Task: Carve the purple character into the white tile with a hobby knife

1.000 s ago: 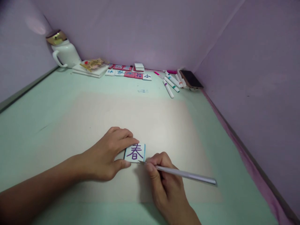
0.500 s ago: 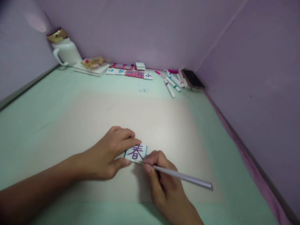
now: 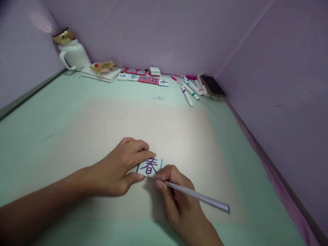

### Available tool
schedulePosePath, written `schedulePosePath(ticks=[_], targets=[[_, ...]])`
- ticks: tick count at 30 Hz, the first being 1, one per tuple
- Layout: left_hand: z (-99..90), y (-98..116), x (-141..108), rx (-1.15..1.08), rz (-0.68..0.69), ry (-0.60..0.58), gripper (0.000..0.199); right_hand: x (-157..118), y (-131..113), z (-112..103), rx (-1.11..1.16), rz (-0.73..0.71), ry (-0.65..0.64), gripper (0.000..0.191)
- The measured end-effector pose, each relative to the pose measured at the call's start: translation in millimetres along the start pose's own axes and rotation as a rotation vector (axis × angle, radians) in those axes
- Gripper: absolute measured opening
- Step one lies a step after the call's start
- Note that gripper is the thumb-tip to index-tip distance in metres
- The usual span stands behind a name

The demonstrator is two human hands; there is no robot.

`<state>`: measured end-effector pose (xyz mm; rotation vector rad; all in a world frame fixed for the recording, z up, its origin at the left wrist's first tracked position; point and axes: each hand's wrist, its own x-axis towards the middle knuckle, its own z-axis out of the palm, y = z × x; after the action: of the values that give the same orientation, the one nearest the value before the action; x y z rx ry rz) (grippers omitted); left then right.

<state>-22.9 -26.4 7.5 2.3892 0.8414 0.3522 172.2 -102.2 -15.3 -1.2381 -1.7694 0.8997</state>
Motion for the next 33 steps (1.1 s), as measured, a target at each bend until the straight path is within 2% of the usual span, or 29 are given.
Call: schedulePosePath(ticks=[12,33], targets=[[-0.8,-0.5,1.7,-0.008,-0.003,-0.006,0.038,-1.3,1.2,-0.6,0.01,-0.004,0.014,0.012],[-1.5,0.2,0.5,-0.014,-0.008,-0.018,0.038,-3.7,4.7,-2.2,-0.01,0.079,0.074,0.012]])
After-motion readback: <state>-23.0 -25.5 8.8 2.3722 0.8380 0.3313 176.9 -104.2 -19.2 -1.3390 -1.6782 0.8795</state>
